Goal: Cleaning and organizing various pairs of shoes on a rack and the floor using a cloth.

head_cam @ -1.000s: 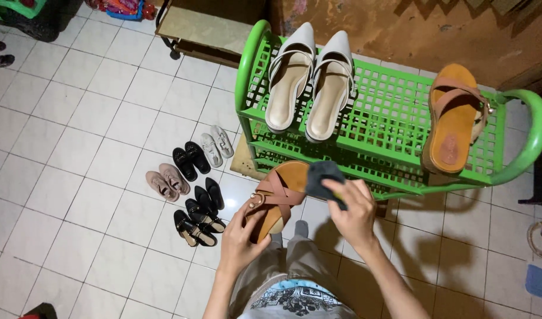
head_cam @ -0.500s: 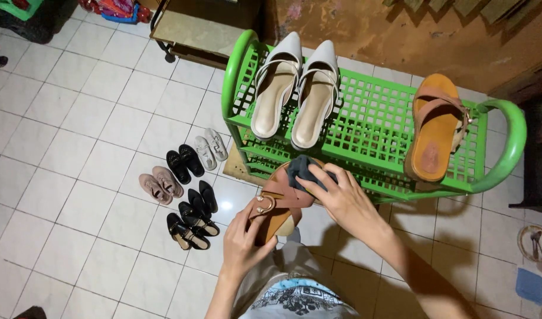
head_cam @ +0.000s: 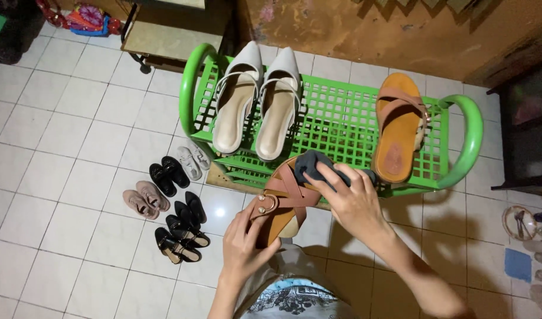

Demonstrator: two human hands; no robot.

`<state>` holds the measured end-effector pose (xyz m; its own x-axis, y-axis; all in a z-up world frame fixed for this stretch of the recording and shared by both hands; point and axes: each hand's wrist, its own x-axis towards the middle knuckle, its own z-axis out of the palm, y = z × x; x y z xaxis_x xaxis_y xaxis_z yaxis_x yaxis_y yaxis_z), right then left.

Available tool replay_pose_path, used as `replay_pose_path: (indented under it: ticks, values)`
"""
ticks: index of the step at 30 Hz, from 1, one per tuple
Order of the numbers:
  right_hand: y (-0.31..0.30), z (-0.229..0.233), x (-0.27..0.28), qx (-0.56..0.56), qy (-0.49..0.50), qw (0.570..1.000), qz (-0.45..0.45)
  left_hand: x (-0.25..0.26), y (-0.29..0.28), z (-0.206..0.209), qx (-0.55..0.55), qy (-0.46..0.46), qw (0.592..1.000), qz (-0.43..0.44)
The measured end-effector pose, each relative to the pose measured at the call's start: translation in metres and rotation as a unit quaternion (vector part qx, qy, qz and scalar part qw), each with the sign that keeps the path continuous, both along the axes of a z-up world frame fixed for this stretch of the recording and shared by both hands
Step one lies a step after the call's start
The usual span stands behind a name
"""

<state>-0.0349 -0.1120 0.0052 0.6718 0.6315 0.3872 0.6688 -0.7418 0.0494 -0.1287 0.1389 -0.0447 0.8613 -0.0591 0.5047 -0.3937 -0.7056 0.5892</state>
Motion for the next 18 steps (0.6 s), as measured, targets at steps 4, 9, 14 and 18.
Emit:
replay_pose_path:
  ticks: [4, 9, 14, 18]
  values:
    - [-0.01, 0.004, 0.012, -0.022, 0.069, 0.997, 0.023, 0.013, -0.004, -0.007, 0.012, 0.004, 1.0, -0.021]
    - [-0.018, -0.013, 0.031, -0.02, -0.023, 0.999, 0.035, 0.027, -0.008, 0.003, 0.032, -0.002, 0.999, -0.015]
    - [-0.004, 0.007, 0.03, 0.008, -0.027, 0.999, -0.032, 0.038, -0.01, 0.01, 0.012, -0.002, 1.0, -0.026]
    - [-0.005, 0.01, 0.035, -0.01, 0.062, 0.998, -0.017, 0.044, -0.012, 0.006, 0.024, 0.022, 0.999, -0.025]
